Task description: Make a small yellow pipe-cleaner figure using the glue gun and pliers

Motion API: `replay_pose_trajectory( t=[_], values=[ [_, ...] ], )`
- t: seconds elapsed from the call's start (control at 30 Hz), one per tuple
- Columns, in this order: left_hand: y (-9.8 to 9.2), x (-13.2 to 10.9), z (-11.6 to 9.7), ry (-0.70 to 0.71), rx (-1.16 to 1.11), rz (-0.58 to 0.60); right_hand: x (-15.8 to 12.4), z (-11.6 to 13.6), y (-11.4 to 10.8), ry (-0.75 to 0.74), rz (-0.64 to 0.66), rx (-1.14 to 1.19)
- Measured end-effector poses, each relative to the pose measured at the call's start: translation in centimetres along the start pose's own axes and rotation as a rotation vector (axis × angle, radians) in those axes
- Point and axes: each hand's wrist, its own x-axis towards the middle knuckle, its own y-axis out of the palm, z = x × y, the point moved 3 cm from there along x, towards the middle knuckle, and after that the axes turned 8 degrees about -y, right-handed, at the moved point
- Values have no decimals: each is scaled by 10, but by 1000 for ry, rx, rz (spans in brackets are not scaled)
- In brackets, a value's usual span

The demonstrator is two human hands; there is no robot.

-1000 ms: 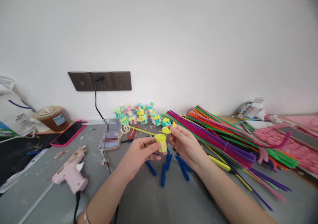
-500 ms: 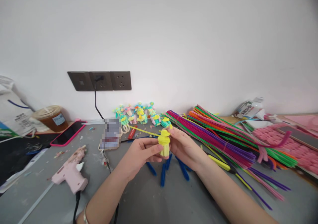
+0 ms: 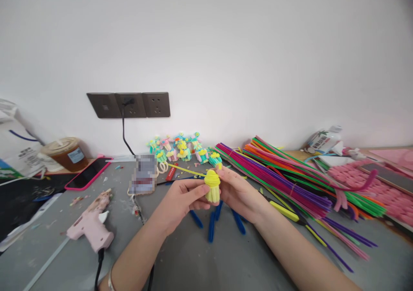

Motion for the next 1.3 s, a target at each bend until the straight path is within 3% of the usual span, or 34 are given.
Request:
replay_pose_trajectory(
  t=[0.57, 1.3],
  values=[
    [-1, 2, -1, 19, 2, 25, 0, -1, 1, -15, 40, 34],
    [-3, 4, 0, 63, -101, -72, 3, -3, -4, -53, 3, -13]
  ],
)
